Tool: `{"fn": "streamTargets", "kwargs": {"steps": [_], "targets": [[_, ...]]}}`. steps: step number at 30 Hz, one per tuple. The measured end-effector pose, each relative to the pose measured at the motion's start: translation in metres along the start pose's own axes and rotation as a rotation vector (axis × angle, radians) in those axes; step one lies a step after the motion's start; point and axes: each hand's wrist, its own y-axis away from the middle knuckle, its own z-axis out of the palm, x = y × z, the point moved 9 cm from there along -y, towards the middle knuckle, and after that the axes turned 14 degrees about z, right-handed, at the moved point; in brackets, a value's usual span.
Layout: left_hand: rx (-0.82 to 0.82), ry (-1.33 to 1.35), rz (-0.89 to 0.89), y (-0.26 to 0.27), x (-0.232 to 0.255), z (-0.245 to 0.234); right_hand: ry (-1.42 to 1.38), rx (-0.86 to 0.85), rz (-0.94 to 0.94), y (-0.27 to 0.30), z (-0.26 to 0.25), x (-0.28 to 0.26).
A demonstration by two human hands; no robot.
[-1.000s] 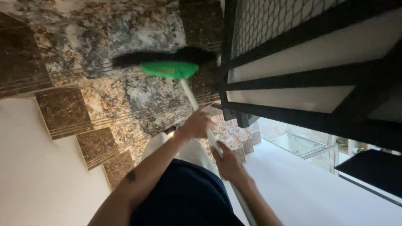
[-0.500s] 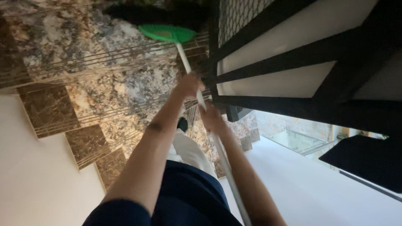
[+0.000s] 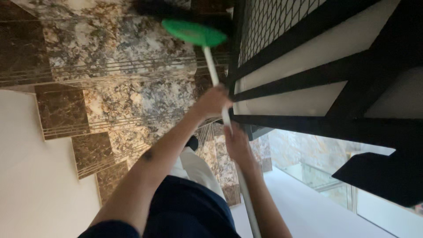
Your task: The person sweeps the stairs using a broom while stepping down the staircase.
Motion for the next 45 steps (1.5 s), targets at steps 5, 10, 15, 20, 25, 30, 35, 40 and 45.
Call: {"fn": "streamTargets", "kwargs": {"steps": [5, 10, 15, 20, 25, 30, 35, 40, 45], "targets": [[0.075, -0.231, 0.063, -0.028, -0.082, 0.012, -0.006, -0.161, 0.36, -0.092, 0.032, 0.017], [-0.258, -0.138, -0.09, 0.017, -0.078, 0.101, 0.114, -0.262, 0.096, -0.083, 0.089, 0.051], [-0.138, 0.186, -0.108, 0.061, 0.022, 0.088, -0.13, -0.365, 0.481, 0.037, 0.066, 0.075], [0.02, 0.114, -0.082, 0.063, 0.021, 0.015, -0.12, -0.34, 0.456, 0.057, 0.033, -0.002], [0.243, -0.195, 0.022, 0.038, -0.081, -0.055, -0.091, -0.14, 0.399, -0.033, 0.038, -0.079], [-0.02, -0.123, -0.016, 0.04, -0.088, 0.02, -0.385, -0.398, 0.352, -0.053, 0.081, -0.041], [-0.052, 0.12, -0.076, 0.088, -0.06, 0.071, -0.258, -0.425, 0.481, -0.017, 0.116, 0.006], [0.159, 0.176, -0.036, 0.08, -0.017, 0.048, -0.408, -0.38, 0.486, 0.035, 0.084, -0.002], [0.316, -0.059, -0.025, 0.011, -0.057, -0.018, -0.287, -0.182, 0.333, -0.026, 0.01, -0.048]]}}
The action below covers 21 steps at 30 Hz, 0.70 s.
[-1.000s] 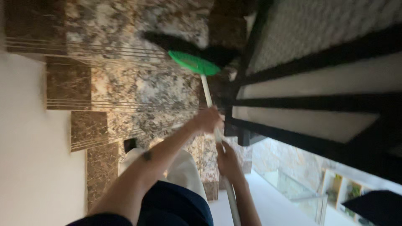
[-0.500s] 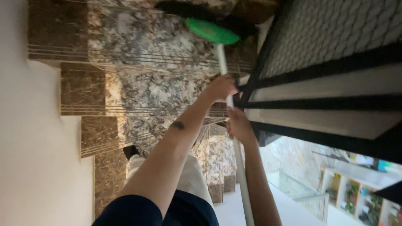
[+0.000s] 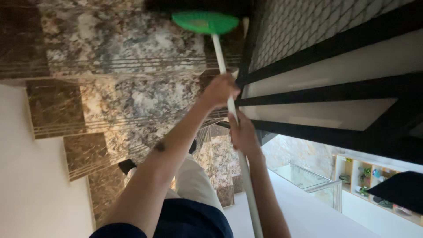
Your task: The person sweeps the stairs using a broom while stepping down the staircase.
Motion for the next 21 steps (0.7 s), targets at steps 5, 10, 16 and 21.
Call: {"fn": "streamTargets", "kwargs": {"steps": [5, 10, 16, 21], "targets": [[0.049, -0.108, 0.115, -0.039, -0.027, 0.0, -0.016, -0.13, 0.088, -0.037, -0.028, -0.012], [-0.162, -0.158, 0.137, 0.007, -0.018, 0.072, -0.164, -0.356, 0.18, -0.076, 0.018, 0.046], [-0.396, 0.168, 0.003, 0.086, 0.027, 0.094, -0.113, -0.288, 0.31, -0.023, 0.062, 0.12], [-0.074, 0.419, -0.012, 0.14, 0.119, -0.002, -0.012, -0.282, 0.39, 0.093, 0.082, 0.118]]}}
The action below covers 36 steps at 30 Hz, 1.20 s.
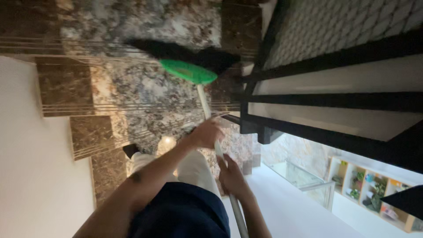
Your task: The person sweeps the stairs using a broom while stepping down the staircase.
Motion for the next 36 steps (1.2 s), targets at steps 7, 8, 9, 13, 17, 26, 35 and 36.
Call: {"fn": "streamTargets", "kwargs": {"steps": [7, 8, 9, 13, 17, 26, 35, 36], "targets": [[0.214, -0.187, -0.027, 0.066, -0.021, -0.143, 0.053, -0.05, -0.262, 0.025, 0.081, -0.085], [0.238, -0.217, 0.014, 0.069, -0.047, -0.17, 0.006, -0.128, -0.339, 0.01, 0.096, -0.117], [0.162, -0.165, -0.097, 0.08, -0.081, -0.184, 0.003, -0.13, -0.365, -0.006, 0.108, -0.144], [0.222, -0.539, -0.073, 0.12, -0.136, -0.231, -0.038, -0.223, -0.303, -0.052, 0.169, -0.218], [-0.133, -0.314, -0.277, 0.174, -0.154, -0.169, 0.12, -0.148, -0.301, -0.054, 0.208, -0.178], [0.114, 0.019, -0.352, 0.226, 0.057, -0.161, 0.218, -0.083, -0.131, 0.09, 0.224, -0.036], [0.144, -0.313, -0.41, 0.235, -0.085, -0.295, 0.094, -0.188, -0.367, 0.037, 0.295, -0.208], [0.31, -0.373, -0.311, 0.247, -0.086, -0.306, 0.067, -0.179, -0.272, 0.023, 0.309, -0.211]]}}
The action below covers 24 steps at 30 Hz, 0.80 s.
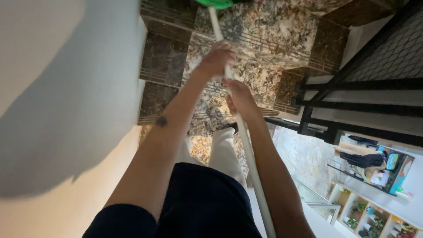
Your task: The person sweeps the stairs using a broom while stepping down the staircase.
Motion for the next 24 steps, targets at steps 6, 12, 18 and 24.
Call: {"fn": "streamTargets", "kwargs": {"steps": [6, 12, 18, 24], "targets": [[-0.207, 0.153, -0.09, 0.087, 0.029, 0.039, 0.327, 0.09, 0.124, 0.01, 0.024, 0.077], [-0.252, 0.335, -0.25, 0.157, 0.148, 0.061, 0.572, 0.202, 0.2, 0.108, 0.016, 0.151], [0.103, 0.016, -0.185, 0.194, 0.156, 0.029, 0.964, 0.221, 0.019, 0.085, 0.04, 0.155], [0.048, 0.073, -0.359, 0.234, 0.106, 0.037, 1.347, -0.042, -0.082, 0.021, 0.083, 0.135]]}}
